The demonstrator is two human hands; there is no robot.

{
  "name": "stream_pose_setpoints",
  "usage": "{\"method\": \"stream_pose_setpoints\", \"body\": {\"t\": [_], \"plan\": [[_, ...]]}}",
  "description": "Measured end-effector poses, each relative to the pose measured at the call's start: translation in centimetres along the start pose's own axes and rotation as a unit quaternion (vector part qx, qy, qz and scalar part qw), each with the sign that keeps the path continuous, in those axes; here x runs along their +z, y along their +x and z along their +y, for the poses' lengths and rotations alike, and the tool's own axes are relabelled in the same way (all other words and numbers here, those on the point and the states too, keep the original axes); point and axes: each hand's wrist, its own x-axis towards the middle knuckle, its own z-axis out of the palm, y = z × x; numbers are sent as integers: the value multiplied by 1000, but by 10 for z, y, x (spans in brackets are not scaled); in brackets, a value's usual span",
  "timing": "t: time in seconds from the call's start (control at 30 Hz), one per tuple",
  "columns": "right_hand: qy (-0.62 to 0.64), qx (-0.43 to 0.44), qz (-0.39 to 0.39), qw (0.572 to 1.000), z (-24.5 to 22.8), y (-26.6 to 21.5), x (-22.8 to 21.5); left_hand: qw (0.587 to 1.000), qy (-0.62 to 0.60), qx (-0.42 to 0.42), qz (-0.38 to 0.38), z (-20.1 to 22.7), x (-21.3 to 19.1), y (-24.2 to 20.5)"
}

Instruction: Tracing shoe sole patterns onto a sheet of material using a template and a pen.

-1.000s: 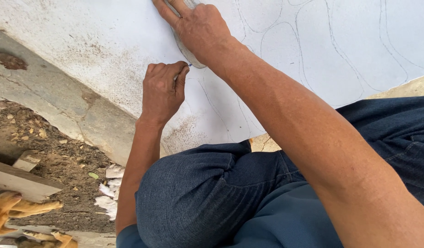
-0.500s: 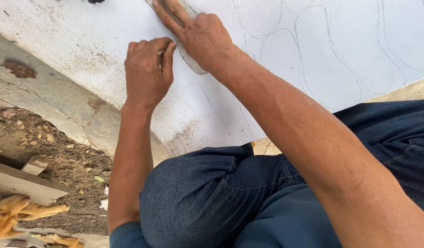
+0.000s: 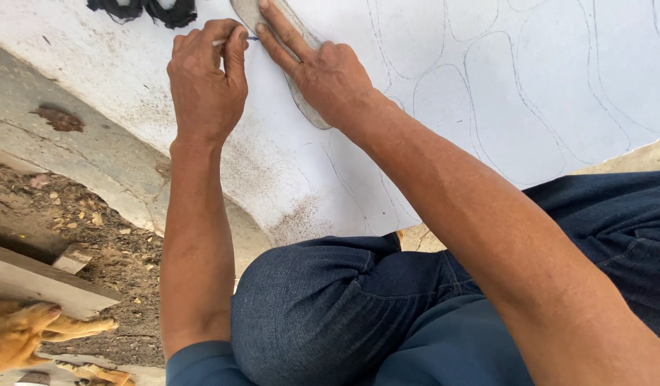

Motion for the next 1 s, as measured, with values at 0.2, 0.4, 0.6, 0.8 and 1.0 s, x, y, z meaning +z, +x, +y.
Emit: {"method": "stream_pose_setpoints", "body": {"t": [0.2,0.4,0.6,0.8,1.0], "plan": [[-2,3,9,1000,0,-2,-2,1000,15,15,19,-18,-6,17],[13,13,8,1000,-4,0,1,998,53,19,2,-23,-11,32],[31,10,-1,999,-3,0,0,995,87,43,13,-29,-8,42],[75,9,-76,994,-3,3,-14,985,134,107,6,0,-13,64],[71,12,-63,995,-4,5,-9,997,-3,67,42,10,-3,61]]}}
